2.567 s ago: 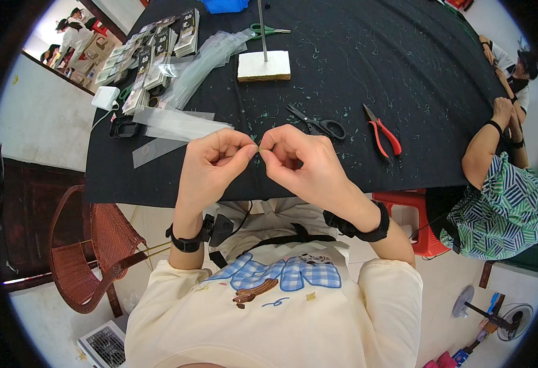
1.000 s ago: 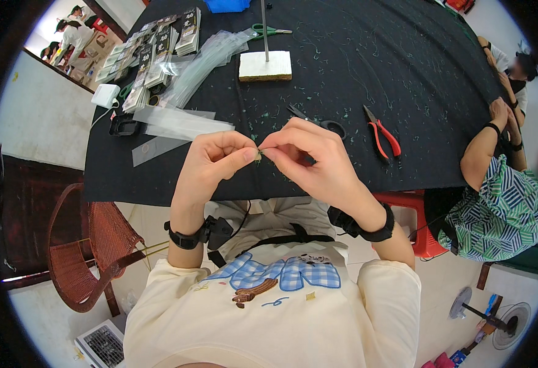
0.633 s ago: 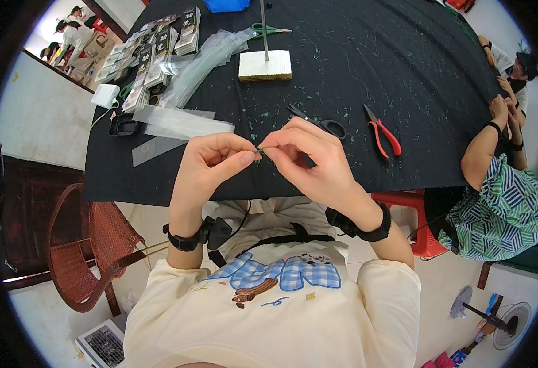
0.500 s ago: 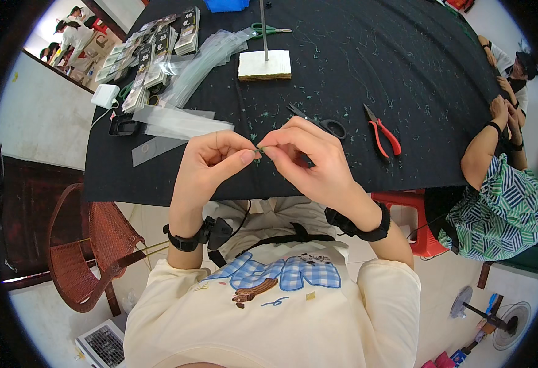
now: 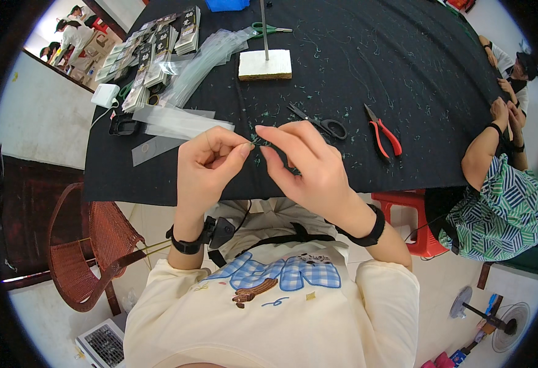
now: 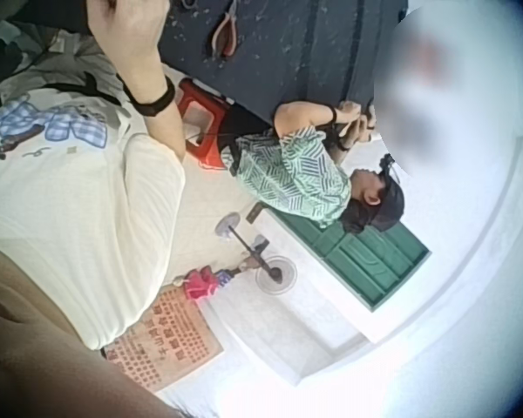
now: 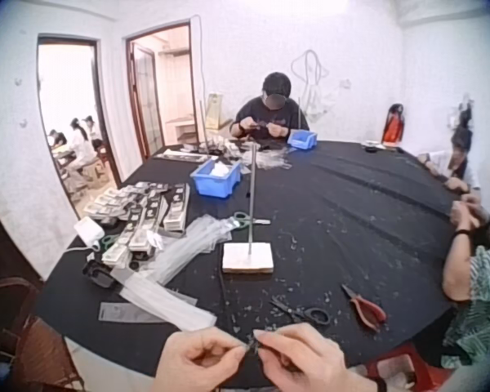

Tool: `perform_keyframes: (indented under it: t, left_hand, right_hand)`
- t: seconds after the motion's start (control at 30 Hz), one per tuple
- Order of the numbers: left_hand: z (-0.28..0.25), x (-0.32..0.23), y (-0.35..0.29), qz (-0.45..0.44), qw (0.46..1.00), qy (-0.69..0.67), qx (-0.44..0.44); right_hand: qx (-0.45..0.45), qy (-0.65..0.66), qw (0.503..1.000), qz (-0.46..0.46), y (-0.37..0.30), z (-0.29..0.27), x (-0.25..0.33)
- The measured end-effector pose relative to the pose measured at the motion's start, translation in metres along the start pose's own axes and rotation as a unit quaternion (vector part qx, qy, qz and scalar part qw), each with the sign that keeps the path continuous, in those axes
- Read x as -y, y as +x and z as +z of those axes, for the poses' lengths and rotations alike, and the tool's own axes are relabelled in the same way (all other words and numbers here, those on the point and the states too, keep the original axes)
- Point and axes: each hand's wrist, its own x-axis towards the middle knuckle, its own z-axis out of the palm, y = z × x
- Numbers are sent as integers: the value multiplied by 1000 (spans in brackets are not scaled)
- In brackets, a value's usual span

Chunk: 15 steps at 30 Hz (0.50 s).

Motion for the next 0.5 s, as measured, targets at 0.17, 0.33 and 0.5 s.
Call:
perform_keyframes:
  t: [0.17, 0.33, 0.5]
  left_hand:
    - [1, -1, -2, 19, 999, 34, -10]
    - [4, -1, -2, 23, 997, 64, -31]
    - [9, 2, 0, 79, 987, 126, -64]
  right_hand:
    - [-32, -88, 992, -90, 0, 6, -5]
    - [-53, -105, 985, -124, -2, 11, -9]
    - [-58, -113, 982, -137, -3, 12, -9]
